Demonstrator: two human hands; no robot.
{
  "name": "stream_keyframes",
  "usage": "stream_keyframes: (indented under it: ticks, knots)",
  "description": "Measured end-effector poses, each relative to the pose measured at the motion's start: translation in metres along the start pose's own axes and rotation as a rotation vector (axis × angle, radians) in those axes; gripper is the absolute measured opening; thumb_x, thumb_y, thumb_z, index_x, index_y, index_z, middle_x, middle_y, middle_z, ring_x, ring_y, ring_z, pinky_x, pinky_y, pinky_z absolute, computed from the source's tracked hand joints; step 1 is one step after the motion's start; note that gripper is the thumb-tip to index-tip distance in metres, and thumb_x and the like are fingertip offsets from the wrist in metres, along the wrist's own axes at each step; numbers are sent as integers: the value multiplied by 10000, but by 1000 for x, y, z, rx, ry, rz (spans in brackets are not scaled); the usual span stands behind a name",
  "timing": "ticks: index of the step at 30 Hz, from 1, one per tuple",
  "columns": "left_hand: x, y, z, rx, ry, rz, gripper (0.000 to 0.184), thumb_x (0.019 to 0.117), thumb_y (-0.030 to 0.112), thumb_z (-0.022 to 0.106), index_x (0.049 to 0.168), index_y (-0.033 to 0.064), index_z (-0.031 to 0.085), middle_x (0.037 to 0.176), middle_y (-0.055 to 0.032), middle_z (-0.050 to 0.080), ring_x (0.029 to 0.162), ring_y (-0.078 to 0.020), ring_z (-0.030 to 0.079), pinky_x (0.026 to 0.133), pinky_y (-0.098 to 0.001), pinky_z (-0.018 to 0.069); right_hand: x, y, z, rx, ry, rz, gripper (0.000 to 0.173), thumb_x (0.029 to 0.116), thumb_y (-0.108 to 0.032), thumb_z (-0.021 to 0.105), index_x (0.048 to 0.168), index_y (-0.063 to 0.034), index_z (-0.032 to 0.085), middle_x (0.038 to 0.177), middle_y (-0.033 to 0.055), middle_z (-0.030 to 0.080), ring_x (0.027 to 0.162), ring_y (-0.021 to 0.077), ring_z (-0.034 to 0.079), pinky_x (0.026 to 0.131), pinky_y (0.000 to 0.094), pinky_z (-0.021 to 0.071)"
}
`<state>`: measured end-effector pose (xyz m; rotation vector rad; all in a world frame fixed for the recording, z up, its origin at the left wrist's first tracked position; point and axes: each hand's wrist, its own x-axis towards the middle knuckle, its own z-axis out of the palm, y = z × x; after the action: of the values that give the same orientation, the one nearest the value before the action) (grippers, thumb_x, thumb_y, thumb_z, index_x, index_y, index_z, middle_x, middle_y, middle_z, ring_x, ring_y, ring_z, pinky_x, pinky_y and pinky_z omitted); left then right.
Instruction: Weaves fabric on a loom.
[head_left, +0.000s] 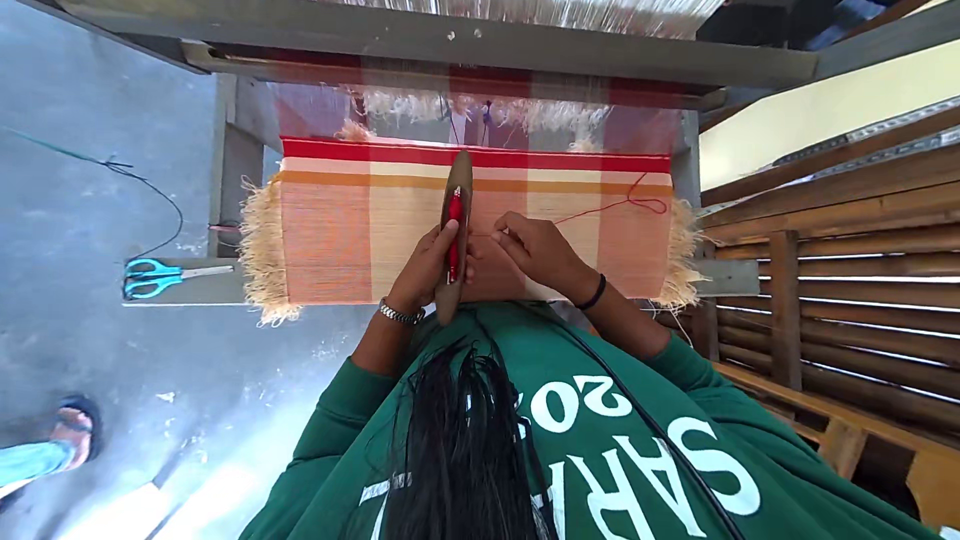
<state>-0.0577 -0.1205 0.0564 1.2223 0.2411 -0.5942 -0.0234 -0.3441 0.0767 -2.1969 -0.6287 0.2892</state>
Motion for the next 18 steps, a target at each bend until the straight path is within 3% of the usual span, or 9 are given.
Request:
stream_keyframes:
  ticks: [2, 5, 7, 9, 11, 14, 16, 18]
  knots:
    - [2, -4, 4, 8, 32, 21, 487, 1109, 502, 288, 1346, 126, 489, 897, -107, 715, 604, -170, 676, 528, -289, 584, -3, -1, 6, 42, 2, 5, 197, 1063, -198, 547, 1089, -36, 658, 655, 44, 557, 523, 159, 524, 504, 343, 487]
    - [5, -6, 5, 66, 79, 59, 453, 1078, 522, 424, 1345, 157, 420, 857, -86, 684, 594, -178, 656, 530, -301, 575, -10, 1, 20, 151, -3, 13, 197, 1065, -235, 555, 1096, -65, 651, 610, 30, 513, 462, 148, 466, 428, 319, 432]
    - [11, -5, 4, 93, 110, 56, 447, 1069, 441, 494, 1349, 109, 386, 895, -90, 683, 608, -186, 667, 543, -320, 597, -8, 0, 25, 277, 13, 31, 206, 1066, -212, 541, 1112, -47, 655, 637, 39, 518, 487, 144, 451, 450, 312, 408]
    - [14, -7, -1, 131, 150, 70, 433, 1063, 417, 527, 1338, 97, 431, 918, -93, 684, 653, -189, 688, 576, -353, 617, -5, -2, 21, 432, 33, 96, 239, 1078, -217, 511, 1141, -34, 651, 690, 48, 559, 514, 123, 459, 468, 284, 410]
    - [20, -14, -11, 237, 212, 152, 406, 1083, 399, 489, 1337, 82, 478, 923, -78, 683, 743, -153, 675, 677, -349, 591, 4, 4, 20, 540, 75, 182, 264, 1081, -237, 509, 1154, -24, 648, 745, 35, 582, 563, 101, 481, 520, 277, 429]
    - [32, -17, -21, 545, 299, 340, 468, 1075, 294, 524, 1427, 20, 384, 973, -122, 686, 745, -184, 674, 695, -380, 584, 4, 21, 29, 527, 93, 287, 278, 1088, -258, 496, 1188, -28, 616, 789, 69, 613, 585, 135, 547, 537, 300, 489]
    - [42, -16, -23, 784, 306, 453, 427, 1034, 219, 583, 1366, -25, 467, 1137, -190, 661, 812, -257, 703, 728, -428, 611, -5, 27, 41, 509, 53, 341, 300, 1106, -312, 460, 1210, -58, 580, 797, 106, 629, 597, 191, 605, 549, 348, 545]
    - [51, -18, -24, 970, 288, 563, 282, 1030, 194, 582, 1239, 8, 619, 1269, -239, 572, 937, -309, 676, 825, -454, 597, -6, 33, 53, 507, 24, 369, 319, 1113, -331, 431, 1210, -61, 569, 884, 114, 664, 709, 204, 664, 642, 382, 586]
